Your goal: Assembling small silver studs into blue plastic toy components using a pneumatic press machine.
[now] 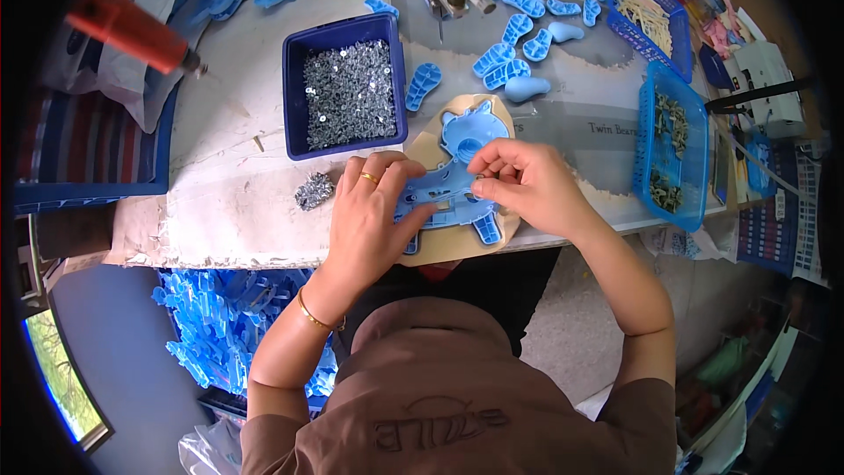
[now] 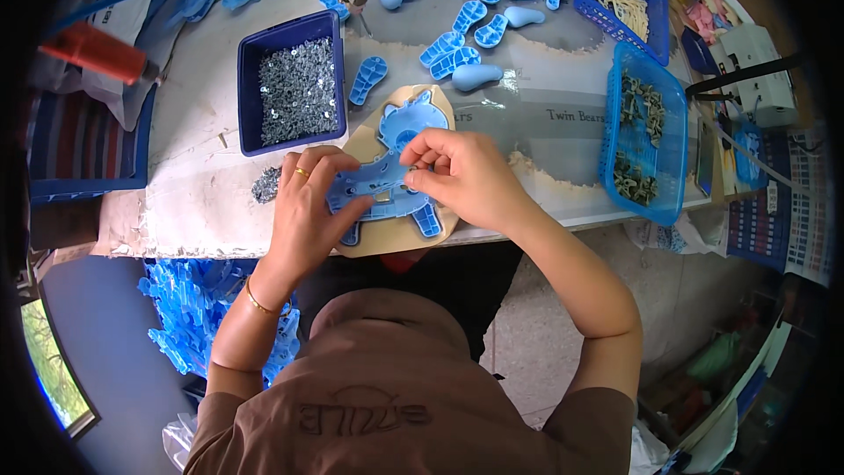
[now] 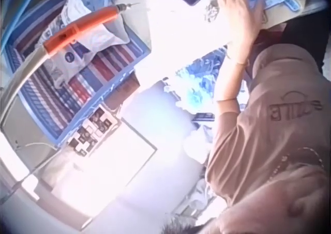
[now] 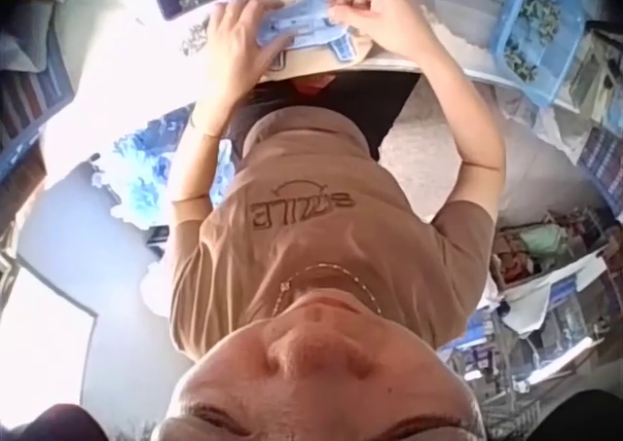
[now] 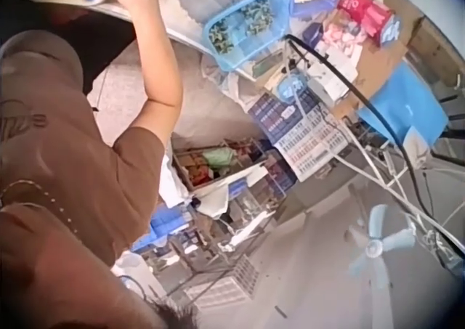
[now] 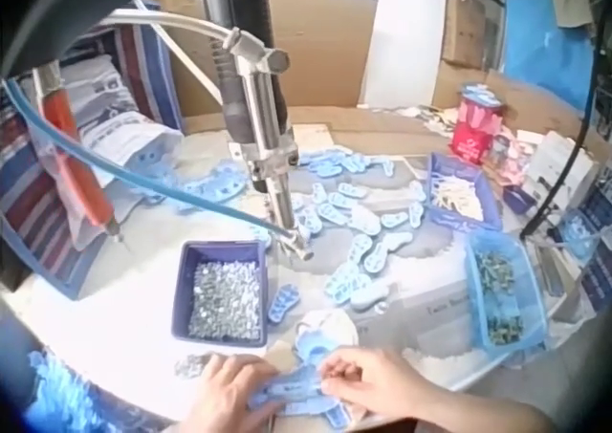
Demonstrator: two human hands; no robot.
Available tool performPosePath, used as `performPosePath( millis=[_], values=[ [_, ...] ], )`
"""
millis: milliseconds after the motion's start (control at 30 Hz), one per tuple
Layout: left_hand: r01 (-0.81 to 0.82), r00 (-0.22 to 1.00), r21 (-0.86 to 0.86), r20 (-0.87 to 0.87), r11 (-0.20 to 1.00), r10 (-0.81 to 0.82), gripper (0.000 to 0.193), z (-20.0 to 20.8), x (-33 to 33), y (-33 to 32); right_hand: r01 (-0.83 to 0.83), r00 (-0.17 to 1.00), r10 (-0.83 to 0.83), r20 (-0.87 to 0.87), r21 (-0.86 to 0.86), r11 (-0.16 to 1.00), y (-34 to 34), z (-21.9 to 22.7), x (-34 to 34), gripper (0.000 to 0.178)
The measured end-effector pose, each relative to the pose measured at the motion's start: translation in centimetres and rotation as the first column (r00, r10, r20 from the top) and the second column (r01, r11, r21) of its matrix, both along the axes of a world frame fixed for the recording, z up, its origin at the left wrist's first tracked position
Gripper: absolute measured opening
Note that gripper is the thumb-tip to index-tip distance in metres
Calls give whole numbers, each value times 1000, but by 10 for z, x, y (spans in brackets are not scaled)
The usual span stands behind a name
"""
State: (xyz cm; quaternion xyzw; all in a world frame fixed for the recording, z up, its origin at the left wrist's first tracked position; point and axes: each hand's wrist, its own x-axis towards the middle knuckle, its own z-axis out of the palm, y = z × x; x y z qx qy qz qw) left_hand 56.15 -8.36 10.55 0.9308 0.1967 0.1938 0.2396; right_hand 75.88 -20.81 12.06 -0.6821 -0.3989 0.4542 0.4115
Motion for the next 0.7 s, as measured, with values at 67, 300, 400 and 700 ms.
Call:
performPosePath(
  millis=[67,300,400,700],
  values=[
    [7,1000,-24,19,1000,-6,39,0,0,1,8,997,-8,-76,-9,1000,-1,-1,1,16],
    [19,998,-16,53,1000,-18,35,0,1,3,38,999,-38,6,4,999,1,-3,-3,16],
    [16,999,-32,31,999,-15,34,-1,1,3,43,999,-43,9,17,999,1,-1,-3,17],
    [9,999,-79,46,997,-5,31,-1,2,3,-35,999,34,-9,-54,998,4,5,1,16]
  ],
)
